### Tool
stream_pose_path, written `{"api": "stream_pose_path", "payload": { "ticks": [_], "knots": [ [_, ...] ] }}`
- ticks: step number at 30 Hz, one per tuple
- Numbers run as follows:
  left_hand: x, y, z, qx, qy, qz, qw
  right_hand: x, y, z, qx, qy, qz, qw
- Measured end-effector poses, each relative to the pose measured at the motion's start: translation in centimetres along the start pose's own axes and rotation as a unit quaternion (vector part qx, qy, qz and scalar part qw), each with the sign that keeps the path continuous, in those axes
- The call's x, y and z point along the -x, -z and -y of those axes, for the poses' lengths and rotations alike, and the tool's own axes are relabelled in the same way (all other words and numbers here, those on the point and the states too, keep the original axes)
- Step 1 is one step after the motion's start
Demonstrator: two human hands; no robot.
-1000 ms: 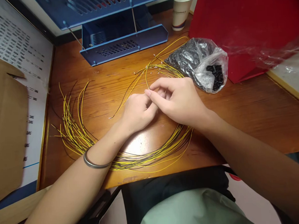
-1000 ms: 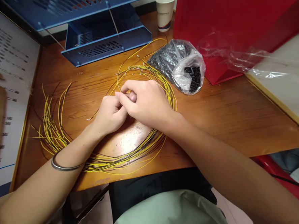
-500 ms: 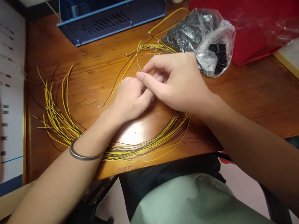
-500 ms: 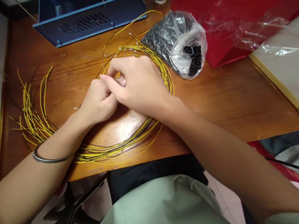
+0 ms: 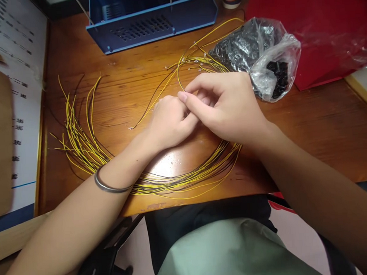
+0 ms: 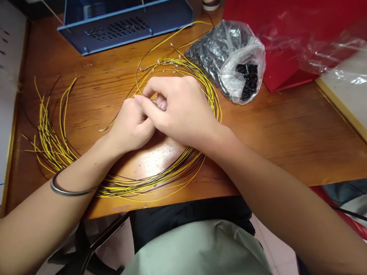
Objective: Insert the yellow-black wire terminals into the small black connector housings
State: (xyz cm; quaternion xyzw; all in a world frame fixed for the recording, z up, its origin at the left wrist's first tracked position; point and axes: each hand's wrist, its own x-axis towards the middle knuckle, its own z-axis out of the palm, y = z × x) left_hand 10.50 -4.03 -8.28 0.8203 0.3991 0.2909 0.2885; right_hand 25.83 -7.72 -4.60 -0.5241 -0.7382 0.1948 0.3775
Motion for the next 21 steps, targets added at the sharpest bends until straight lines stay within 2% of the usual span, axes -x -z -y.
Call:
{"api": "stream_pose_path", "payload": {
  "ticks": [3, 21],
  "knots": [
    [0.03, 0.22, -0.16, -0.035, -0.024, 0.028, 0.999, 0.01, -0.01, -0.02, 0.000, -0.002, 0.001, 1.000],
    [0.06, 0.52, -0.28, -0.049, -0.026, 0.043, 0.998, -0.01, -0.05, 0.00, -0.001, -0.019, 0.011, 1.000]
  ]
}}
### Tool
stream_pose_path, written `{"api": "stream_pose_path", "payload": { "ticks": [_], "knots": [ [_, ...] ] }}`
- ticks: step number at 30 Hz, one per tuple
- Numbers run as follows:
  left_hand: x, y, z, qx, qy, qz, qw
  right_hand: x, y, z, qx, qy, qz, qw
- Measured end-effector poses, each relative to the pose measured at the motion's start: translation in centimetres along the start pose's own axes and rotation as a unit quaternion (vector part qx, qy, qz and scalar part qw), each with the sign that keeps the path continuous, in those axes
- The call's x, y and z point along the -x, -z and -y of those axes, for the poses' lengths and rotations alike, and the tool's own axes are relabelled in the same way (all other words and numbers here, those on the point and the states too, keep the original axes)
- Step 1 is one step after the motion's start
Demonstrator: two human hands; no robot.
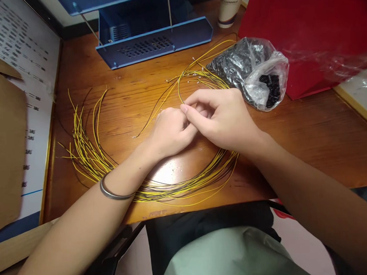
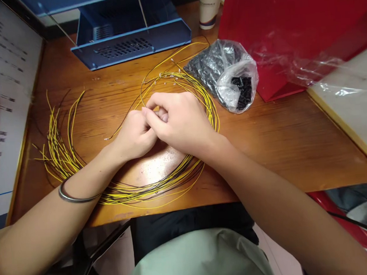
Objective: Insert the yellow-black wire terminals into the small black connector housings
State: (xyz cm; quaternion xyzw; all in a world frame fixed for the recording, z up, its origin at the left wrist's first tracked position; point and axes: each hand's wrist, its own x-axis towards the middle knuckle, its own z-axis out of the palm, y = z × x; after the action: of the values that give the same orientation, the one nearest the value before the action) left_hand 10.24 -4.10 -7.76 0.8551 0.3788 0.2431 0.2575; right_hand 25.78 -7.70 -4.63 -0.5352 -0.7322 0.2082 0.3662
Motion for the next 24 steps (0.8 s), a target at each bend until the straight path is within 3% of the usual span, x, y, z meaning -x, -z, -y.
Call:
{"api": "stream_pose_path", "payload": {
  "ticks": [24],
  "knots": [
    [0.00, 0.00, 0.27, -0.010, -0.015, -0.005, 1.000, -0.06, 0.09, 0.14, 0.006, -0.003, 0.009, 1.000]
  ]
}}
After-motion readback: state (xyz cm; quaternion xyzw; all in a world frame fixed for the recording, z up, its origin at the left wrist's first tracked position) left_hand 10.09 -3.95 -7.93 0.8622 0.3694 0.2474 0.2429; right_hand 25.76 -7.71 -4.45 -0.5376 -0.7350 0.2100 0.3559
